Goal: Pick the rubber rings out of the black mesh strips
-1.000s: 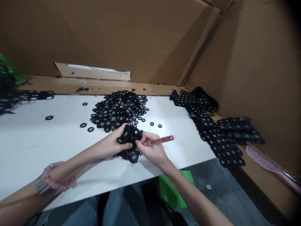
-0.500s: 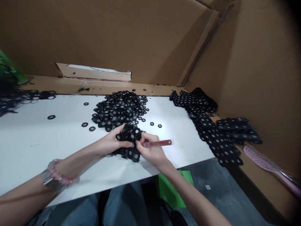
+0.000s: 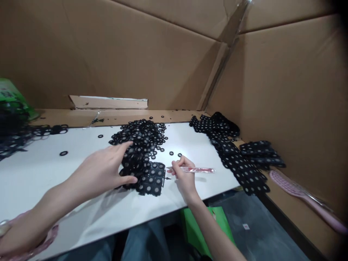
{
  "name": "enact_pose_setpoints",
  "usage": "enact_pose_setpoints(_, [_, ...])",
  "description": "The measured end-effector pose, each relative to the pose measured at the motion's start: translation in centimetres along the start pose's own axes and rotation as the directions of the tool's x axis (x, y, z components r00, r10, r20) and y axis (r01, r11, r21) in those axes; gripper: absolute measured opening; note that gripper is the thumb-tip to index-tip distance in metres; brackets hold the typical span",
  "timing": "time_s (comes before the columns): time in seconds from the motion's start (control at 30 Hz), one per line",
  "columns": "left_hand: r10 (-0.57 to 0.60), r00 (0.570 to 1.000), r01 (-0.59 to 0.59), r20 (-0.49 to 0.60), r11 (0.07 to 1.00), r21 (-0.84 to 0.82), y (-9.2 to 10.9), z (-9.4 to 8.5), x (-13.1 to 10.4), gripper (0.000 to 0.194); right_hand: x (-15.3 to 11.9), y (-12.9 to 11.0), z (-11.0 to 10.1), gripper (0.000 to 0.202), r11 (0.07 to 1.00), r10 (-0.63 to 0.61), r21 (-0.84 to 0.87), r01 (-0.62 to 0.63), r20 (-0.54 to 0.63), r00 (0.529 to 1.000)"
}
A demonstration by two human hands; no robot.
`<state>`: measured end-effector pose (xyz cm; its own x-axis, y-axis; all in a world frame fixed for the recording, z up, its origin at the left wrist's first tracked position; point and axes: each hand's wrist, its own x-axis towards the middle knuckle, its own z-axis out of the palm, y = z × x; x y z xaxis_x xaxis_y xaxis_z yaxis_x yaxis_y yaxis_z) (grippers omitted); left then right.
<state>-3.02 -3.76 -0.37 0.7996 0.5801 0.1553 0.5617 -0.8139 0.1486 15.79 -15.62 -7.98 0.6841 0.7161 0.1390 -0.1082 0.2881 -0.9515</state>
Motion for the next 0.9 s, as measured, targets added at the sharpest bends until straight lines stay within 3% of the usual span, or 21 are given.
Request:
enact_pose_setpoints(0.07, [0.192,0.969,-0.181,-0.154,0.980,0.082,1.7,-1.6,0.7,0.061,0.1,-0.1,-0.2,0.029,0.997,-0.058,0.045,0.063,-0.104,0.993])
enact_pose_setpoints(0.1, [0.323,0.933,-0.310,-0.160,0.945,0.104,2.7,-2.1,1.2,0.045,0.1,-0.1,-0.4,0.028,0.994,-0.082,0.066,0.093,-0.153,0.985])
enact_pose_setpoints(0.13, [0.460,0.880,-0.449,-0.119,0.887,0.104,3.9,-2.2,1.9,0.032,0.1,-0.1,-0.5,0.029,0.989,-0.101,0.083,0.119,-0.199,0.975])
enact_pose_setpoints(0.2, [0.688,0.724,-0.689,0.037,0.723,0.042,5.8,-1.5,3.4,0.028,0.2,-0.2,-0.7,0.029,0.982,-0.123,0.109,0.157,-0.268,0.956])
enact_pose_setpoints(0.27, [0.789,0.592,-0.797,0.165,0.603,-0.023,6.9,0.1,4.9,0.030,0.1,-0.3,-0.9,0.031,0.974,-0.129,0.136,0.179,-0.313,0.941])
enact_pose_setpoints(0.3, [0.806,0.554,-0.819,0.207,0.572,-0.037,7.2,1.0,5.4,0.030,0.1,-0.3,-1.0,0.032,0.972,-0.129,0.146,0.186,-0.330,0.935])
enact_pose_setpoints(0.4, [0.818,0.509,-0.848,0.268,0.530,-0.008,6.9,3.4,6.4,0.029,0.0,-0.5,-1.1,0.033,0.967,-0.129,0.159,0.198,-0.363,0.923])
enact_pose_setpoints(0.5, [0.823,0.487,-0.865,0.293,0.502,0.031,6.4,4.5,6.6,0.023,-0.1,-0.7,-1.2,0.031,0.962,-0.138,0.172,0.211,-0.360,0.923])
enact_pose_setpoints(0.63, [0.850,0.445,-0.890,0.281,0.455,0.031,6.8,4.2,6.7,0.020,-0.1,-0.8,-1.1,0.032,0.955,-0.142,0.192,0.224,-0.368,0.919])
enact_pose_setpoints(0.77, [0.901,0.355,-0.929,0.249,0.369,-0.012,7.9,3.3,6.9,0.026,-0.1,-0.8,-1.2,0.031,0.954,-0.153,0.183,0.236,-0.381,0.912])
enact_pose_setpoints(0.9, [0.902,0.306,-0.942,0.305,0.332,-0.036,8.4,3.0,7.0,0.029,-0.2,-0.9,-1.4,0.031,0.953,-0.156,0.174,0.246,-0.414,0.897])
